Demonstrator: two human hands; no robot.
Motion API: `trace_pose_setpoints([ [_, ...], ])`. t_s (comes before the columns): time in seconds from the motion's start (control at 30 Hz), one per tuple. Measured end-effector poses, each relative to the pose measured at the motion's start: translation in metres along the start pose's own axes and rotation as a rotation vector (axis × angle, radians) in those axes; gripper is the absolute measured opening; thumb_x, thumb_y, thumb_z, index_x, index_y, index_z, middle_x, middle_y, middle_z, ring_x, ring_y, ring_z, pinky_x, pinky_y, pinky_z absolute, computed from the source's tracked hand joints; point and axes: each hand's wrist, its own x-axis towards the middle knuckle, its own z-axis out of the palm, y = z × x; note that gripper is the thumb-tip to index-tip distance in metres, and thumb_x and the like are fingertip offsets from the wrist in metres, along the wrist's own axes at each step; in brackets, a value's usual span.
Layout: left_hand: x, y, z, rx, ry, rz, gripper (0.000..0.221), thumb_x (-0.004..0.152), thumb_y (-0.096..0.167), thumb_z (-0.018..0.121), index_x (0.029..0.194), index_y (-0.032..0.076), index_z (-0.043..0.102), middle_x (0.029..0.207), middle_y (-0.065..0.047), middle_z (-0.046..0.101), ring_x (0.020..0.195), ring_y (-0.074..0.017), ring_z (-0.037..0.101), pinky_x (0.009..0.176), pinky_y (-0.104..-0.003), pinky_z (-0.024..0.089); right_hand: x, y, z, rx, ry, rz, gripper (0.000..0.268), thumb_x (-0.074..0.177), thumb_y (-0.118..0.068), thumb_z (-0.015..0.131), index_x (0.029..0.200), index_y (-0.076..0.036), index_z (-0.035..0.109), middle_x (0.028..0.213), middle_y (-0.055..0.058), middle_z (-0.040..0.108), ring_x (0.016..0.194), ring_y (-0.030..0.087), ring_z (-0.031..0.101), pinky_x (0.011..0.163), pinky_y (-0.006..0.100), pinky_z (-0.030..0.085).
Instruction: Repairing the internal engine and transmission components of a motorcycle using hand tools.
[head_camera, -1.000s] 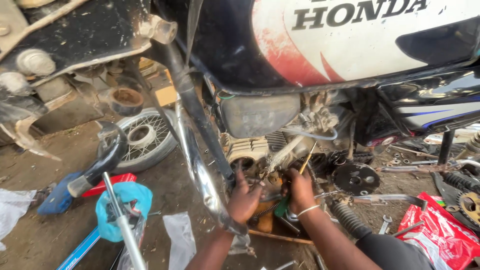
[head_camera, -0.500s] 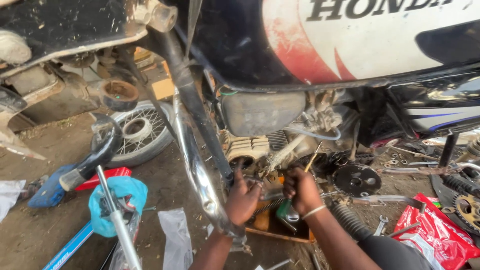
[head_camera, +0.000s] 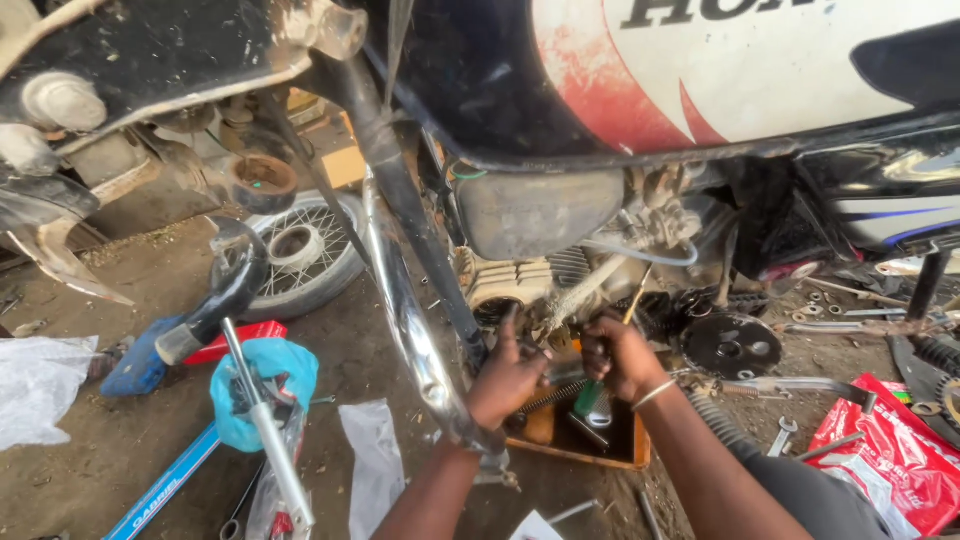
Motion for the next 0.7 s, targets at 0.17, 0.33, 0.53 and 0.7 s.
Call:
trace_pose_setpoints([
  [0.17, 0.026, -0.029, 0.005, -0.053, 0.068, 0.242, 0.094, 0.098, 0.013, 0.066, 0.16, 0.016, -0.004, 0.155, -0.022, 0.035, 0.082, -0.0167, 0.074, 0.081, -0.032, 0.062, 0.003, -0.005, -0.008, 0.009, 0.043, 0.156, 0.016, 0.089, -0.014, 0.055, 0.077, -0.015, 0.045, 0.054, -0.002, 0.044, 0.039, 0.011, 0.038, 0.037, 0.029, 0.031],
  [0.33, 0.017, -0.012, 0.008, -0.174, 0.069, 0.117, 0.091, 0.096, 0.01, 0.062, 0.16, 0.012, -0.003, 0.143, -0.019, 0.054, 0.077, -0.0168, 0.071, 0.071, -0.03, 0.063, 0.014, -0.001, -0.026, -0.019, -0.062, 0.127, 0.02, 0.09, -0.017, 0.059, 0.075, -0.011, 0.047, 0.056, 0.0, 0.047, 0.039, 0.011, 0.039, 0.039, 0.029, 0.033],
  [0.53, 0.028, -0.024, 0.008, -0.191, 0.011, 0.112, 0.094, 0.095, 0.009, 0.061, 0.162, 0.015, -0.005, 0.11, -0.021, 0.072, 0.081, -0.0168, 0.072, 0.07, -0.028, 0.061, 0.001, -0.008, -0.006, -0.049, 0.048, 0.123, 0.016, 0.087, -0.018, 0.059, 0.075, -0.013, 0.049, 0.055, -0.001, 0.047, 0.039, 0.012, 0.039, 0.04, 0.03, 0.033],
  [0.7, 0.033, -0.036, 0.01, -0.313, -0.002, 0.157, 0.092, 0.093, 0.006, 0.06, 0.163, 0.015, 0.001, 0.104, -0.012, 0.072, 0.081, -0.0174, 0.072, 0.065, -0.029, 0.056, 0.0, -0.008, 0.001, -0.037, 0.027, 0.083, 0.016, 0.09, -0.015, 0.057, 0.076, -0.013, 0.049, 0.056, 0.001, 0.047, 0.041, 0.014, 0.04, 0.042, 0.031, 0.035],
])
